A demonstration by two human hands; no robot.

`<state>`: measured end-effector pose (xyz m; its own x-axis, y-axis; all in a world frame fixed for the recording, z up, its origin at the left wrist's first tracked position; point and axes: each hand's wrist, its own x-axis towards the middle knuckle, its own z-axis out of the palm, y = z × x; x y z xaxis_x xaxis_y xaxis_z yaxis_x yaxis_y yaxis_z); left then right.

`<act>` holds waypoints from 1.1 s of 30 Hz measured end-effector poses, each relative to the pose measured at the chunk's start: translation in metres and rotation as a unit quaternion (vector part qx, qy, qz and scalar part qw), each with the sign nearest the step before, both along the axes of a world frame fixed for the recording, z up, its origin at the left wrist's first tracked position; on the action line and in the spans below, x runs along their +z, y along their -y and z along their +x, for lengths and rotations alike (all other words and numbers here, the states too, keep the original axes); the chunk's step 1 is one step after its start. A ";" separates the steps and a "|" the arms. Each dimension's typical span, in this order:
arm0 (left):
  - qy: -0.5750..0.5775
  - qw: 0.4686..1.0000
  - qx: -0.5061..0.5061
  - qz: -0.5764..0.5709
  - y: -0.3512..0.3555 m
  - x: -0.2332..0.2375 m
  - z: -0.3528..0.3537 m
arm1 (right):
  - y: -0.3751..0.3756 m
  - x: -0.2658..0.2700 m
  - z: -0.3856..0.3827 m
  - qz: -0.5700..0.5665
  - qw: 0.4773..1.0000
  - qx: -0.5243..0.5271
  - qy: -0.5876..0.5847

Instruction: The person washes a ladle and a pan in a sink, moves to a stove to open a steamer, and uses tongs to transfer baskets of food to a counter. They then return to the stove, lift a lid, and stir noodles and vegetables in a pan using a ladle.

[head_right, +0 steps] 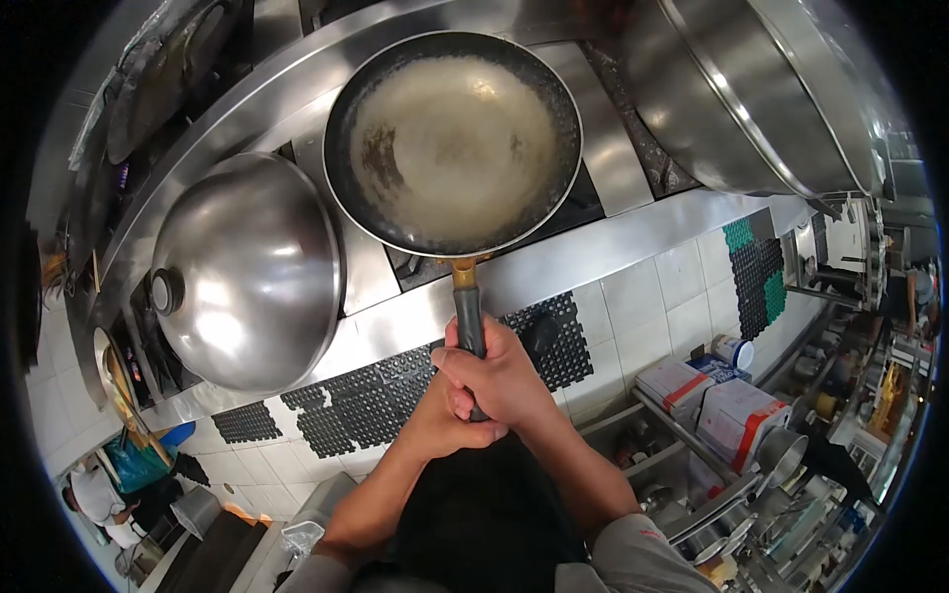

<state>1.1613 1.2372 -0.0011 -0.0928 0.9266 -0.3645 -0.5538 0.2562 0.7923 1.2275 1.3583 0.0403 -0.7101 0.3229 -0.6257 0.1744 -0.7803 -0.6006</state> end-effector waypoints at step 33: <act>-0.041 0.990 -0.002 0.138 -0.122 0.347 0.049 | -0.101 0.332 0.058 0.041 0.990 -0.049 -0.129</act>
<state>1.2099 1.3593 0.3455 -0.1077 0.9903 -0.0880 -0.4835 0.0252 0.8750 1.2859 1.4590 0.3728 -0.8050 0.4407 -0.3971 -0.0669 -0.7327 -0.6773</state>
